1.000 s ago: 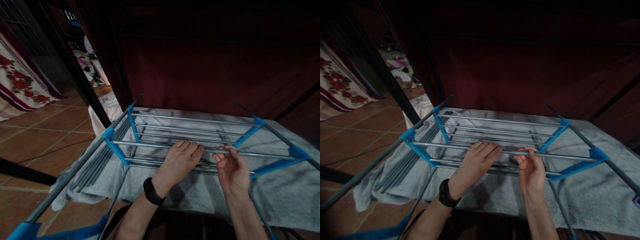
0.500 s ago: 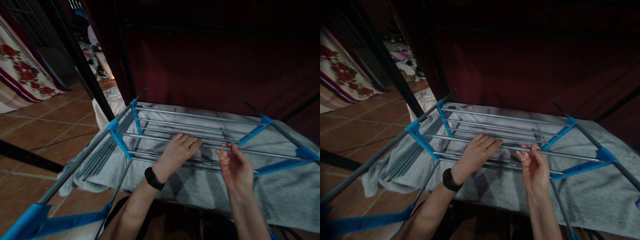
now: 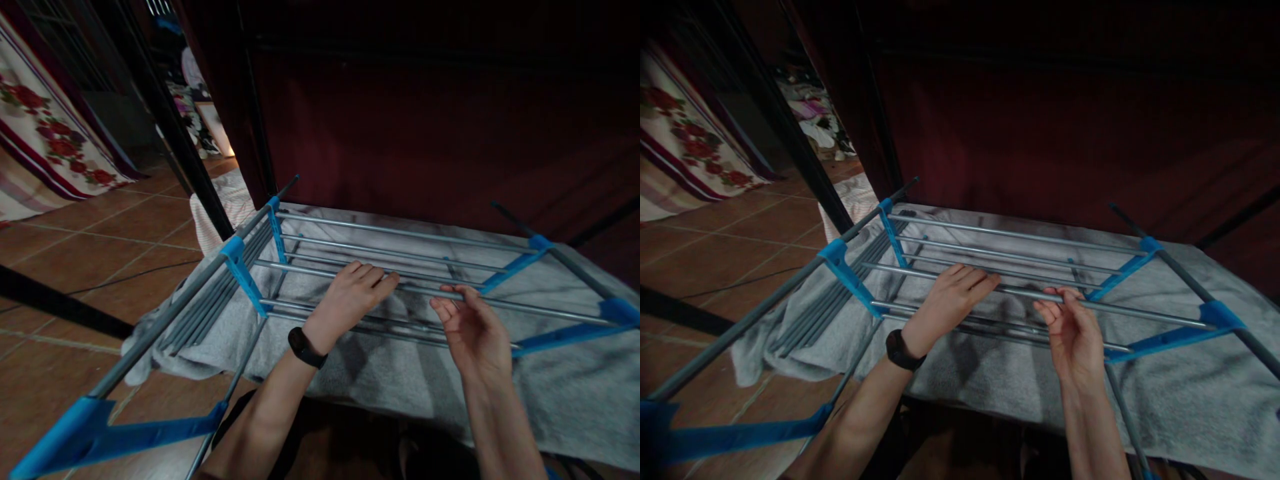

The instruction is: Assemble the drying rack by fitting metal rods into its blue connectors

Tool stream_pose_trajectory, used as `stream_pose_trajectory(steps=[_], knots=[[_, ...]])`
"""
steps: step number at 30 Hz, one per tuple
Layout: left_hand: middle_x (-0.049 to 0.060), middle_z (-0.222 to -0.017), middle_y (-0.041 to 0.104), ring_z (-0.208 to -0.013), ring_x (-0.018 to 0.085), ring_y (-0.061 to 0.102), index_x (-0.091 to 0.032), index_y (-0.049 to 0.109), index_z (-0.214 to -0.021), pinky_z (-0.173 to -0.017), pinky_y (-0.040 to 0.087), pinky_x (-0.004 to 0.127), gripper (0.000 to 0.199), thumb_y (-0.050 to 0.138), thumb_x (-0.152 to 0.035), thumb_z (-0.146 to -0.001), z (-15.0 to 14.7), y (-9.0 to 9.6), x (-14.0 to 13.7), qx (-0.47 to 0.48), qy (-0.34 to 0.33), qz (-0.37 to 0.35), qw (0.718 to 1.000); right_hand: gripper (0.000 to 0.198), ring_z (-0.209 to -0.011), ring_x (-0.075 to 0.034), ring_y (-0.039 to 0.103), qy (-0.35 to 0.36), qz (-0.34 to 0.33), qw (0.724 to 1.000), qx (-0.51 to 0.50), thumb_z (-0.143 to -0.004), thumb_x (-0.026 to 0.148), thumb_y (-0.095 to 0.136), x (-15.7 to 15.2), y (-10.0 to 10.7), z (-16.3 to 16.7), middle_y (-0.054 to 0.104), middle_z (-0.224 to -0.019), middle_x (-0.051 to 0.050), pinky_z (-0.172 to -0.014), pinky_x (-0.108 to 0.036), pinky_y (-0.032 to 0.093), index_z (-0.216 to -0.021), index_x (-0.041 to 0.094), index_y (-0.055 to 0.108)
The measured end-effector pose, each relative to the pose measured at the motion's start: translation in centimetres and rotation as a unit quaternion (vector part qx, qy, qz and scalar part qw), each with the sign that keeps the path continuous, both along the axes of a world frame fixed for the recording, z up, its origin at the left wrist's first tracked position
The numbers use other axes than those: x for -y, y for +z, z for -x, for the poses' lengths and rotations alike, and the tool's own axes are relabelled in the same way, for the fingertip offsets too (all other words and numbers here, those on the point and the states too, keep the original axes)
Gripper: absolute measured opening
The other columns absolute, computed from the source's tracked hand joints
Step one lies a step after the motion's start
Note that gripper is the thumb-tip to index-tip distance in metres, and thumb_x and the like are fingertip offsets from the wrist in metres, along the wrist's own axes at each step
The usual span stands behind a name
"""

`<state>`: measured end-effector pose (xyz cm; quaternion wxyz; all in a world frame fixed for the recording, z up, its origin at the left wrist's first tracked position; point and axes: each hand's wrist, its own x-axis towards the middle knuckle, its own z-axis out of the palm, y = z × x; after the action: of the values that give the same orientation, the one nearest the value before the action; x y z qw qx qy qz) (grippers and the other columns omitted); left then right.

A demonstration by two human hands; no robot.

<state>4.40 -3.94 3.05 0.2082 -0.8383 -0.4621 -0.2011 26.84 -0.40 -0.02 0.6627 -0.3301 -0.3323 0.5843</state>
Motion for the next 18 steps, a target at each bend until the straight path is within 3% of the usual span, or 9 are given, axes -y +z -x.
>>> stream_pose_trajectory(steps=[4,10,18], knots=[[0.004,-0.098,0.062,-0.091,0.017,0.057,-0.02,0.054,-0.127,-0.082,0.041,0.031,0.031,0.043,-0.016,-0.099,0.09,-0.25,-0.22,-0.01,-0.004,-0.011,1.0,0.022,-0.076,-0.015,0.07,0.043,0.021,0.998,0.033,-0.069,0.031,0.082,-0.2,-0.02,-0.59,0.067,-0.087,-0.001,-0.07,-0.028,0.061,-0.084,0.021,0.07],[0.004,-0.098,0.062,-0.09,0.017,0.056,-0.02,0.054,-0.128,-0.081,0.04,0.031,0.032,0.041,-0.015,-0.099,0.09,-0.59,-0.47,-0.008,-0.004,-0.012,1.0,0.028,-0.067,-0.015,0.07,0.014,0.031,0.998,0.044,-0.062,0.027,0.089,-0.45,-0.3,-1.03,0.067,-0.082,0.001,-0.063,-0.028,0.062,-0.081,0.019,0.07],[0.005,-0.099,0.062,-0.092,0.018,0.056,-0.02,0.053,-0.129,-0.082,0.04,0.032,0.032,0.042,-0.015,-0.099,0.09,-0.73,-0.6,-0.006,-0.004,-0.007,1.0,0.029,-0.065,-0.013,0.07,0.011,0.036,0.998,0.049,-0.063,0.03,0.089,-0.53,-0.53,-0.95,0.067,-0.075,0.002,-0.062,-0.024,0.062,-0.083,0.018,0.072]])
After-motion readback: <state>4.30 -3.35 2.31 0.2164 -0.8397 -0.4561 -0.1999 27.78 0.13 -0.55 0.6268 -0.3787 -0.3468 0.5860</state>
